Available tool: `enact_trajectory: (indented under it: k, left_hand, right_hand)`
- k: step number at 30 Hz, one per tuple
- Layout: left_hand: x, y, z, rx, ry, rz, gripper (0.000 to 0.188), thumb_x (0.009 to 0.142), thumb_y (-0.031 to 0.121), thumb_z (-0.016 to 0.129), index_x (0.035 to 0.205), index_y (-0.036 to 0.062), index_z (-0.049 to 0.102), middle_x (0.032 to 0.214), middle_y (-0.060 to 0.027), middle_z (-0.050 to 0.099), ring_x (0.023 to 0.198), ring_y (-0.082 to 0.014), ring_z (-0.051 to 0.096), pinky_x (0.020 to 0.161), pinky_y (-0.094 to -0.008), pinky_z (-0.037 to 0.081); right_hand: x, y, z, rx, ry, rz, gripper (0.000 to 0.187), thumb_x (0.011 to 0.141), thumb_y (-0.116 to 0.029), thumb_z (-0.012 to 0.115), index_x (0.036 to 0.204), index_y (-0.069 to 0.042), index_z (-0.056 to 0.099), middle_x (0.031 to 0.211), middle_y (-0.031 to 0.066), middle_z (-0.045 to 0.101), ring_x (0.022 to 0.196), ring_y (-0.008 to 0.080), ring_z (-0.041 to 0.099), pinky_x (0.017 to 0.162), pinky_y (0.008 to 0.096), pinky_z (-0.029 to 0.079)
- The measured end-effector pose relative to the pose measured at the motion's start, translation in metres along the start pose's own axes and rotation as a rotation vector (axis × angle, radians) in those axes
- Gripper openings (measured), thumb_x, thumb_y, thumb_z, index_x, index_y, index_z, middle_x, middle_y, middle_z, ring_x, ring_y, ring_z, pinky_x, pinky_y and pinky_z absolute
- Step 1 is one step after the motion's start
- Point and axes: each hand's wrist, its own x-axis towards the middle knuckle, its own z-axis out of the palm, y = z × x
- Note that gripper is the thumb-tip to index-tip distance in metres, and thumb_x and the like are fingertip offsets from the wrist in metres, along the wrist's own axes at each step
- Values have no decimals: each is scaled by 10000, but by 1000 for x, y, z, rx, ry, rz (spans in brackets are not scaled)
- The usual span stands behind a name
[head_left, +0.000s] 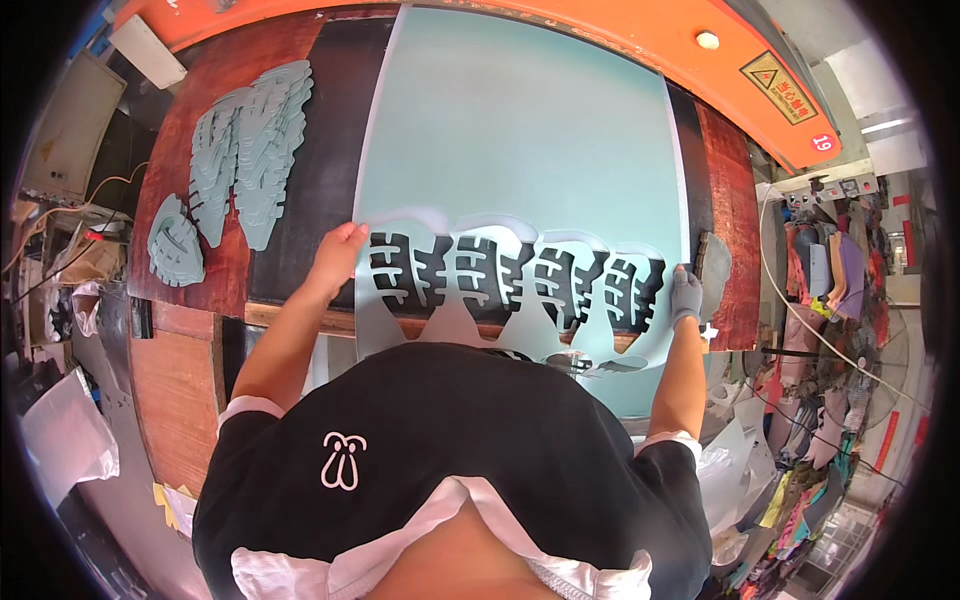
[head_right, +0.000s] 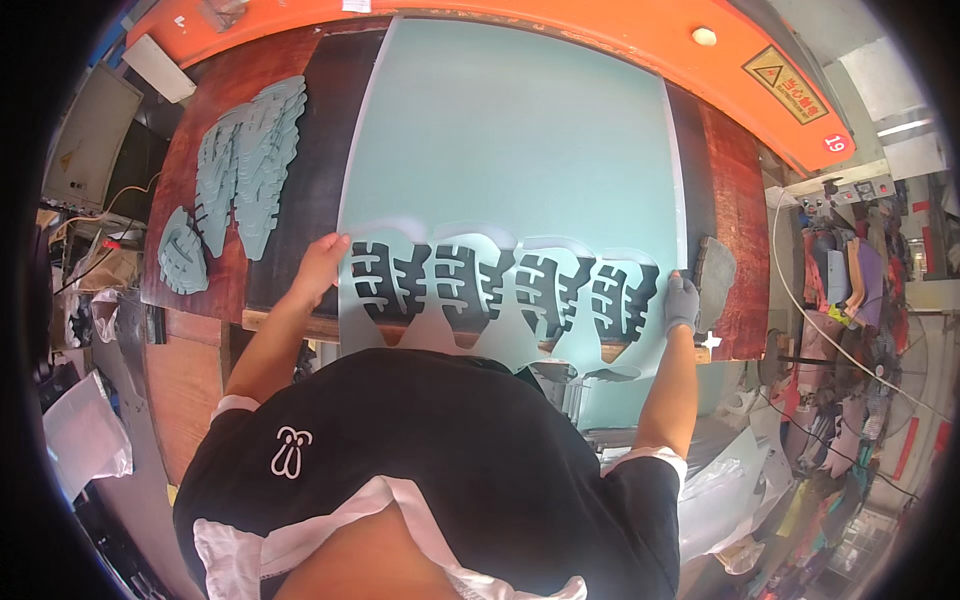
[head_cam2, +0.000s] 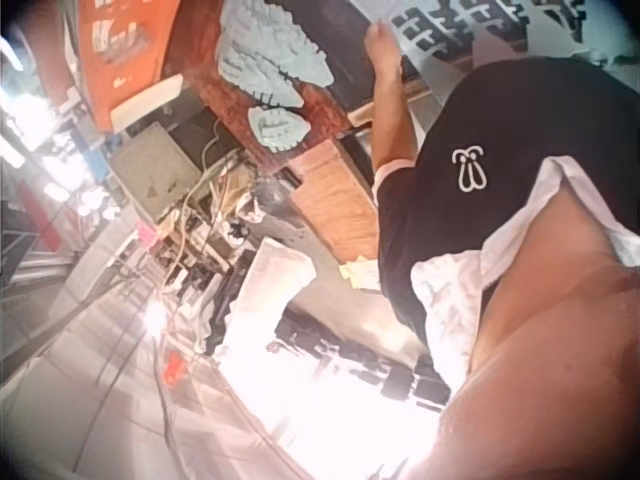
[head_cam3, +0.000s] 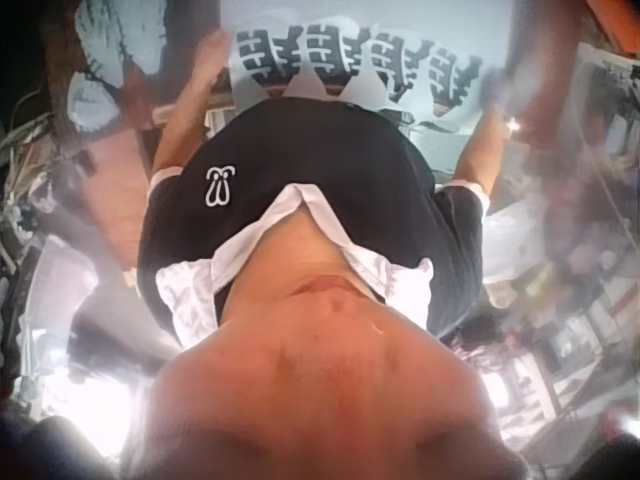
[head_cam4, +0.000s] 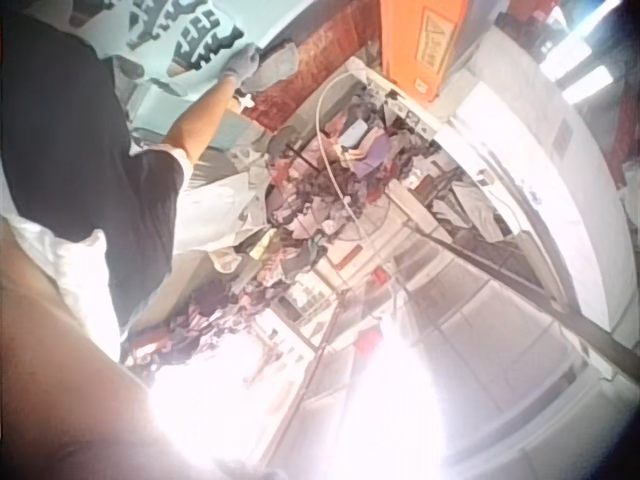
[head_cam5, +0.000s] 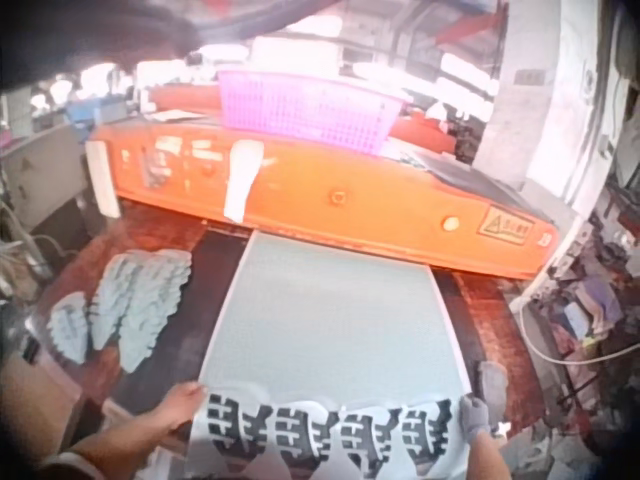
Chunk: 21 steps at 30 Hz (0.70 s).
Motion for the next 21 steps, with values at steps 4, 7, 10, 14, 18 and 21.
enact_trajectory:
  k: [4,7,10,14,18,21]
  left_hand:
    - [-3,-23,1,362,156,243,312,911,295,513,777,14,537,631,-139,524,560,-265,492,541,-377,404]
    - [-8,-20,-6,559,160,230,310,895,306,526,782,18,533,655,-178,538,620,-350,523,597,-416,421]
    - [-16,4,-8,757,218,212,250,878,299,550,853,51,552,729,-154,583,711,-358,567,649,-426,448]
    - [-18,44,17,799,410,559,353,815,169,627,1123,28,531,1222,-151,502,1105,-336,485,891,-406,407]
    - [6,55,88,1007,233,1026,638,785,284,667,1333,87,409,1432,-137,318,1324,-351,270,1041,-539,229]
    - [4,38,127,1302,25,836,674,776,350,672,1345,107,404,1446,-128,301,1336,-359,246,1043,-580,202]
  right_hand:
    - [7,28,-3,158,1,81,293,882,-307,594,798,-29,636,653,-37,511,593,80,423,556,257,370]
    - [4,36,-6,183,5,98,285,882,-291,585,843,-15,648,697,-30,536,636,75,442,597,250,385]
    - [1,23,-8,45,-42,57,305,860,-294,589,862,7,636,721,19,564,704,127,495,676,295,416]
    - [3,-8,-22,-289,141,-173,333,840,-371,577,832,-40,608,709,146,613,717,290,602,697,380,452]
    - [35,-31,-51,-604,342,-179,587,782,-491,595,1181,-68,517,1211,185,508,1071,338,534,868,435,437]
    - [60,-28,-58,-768,178,3,833,706,-579,630,1338,-88,398,1380,205,354,1200,387,438,973,443,393]
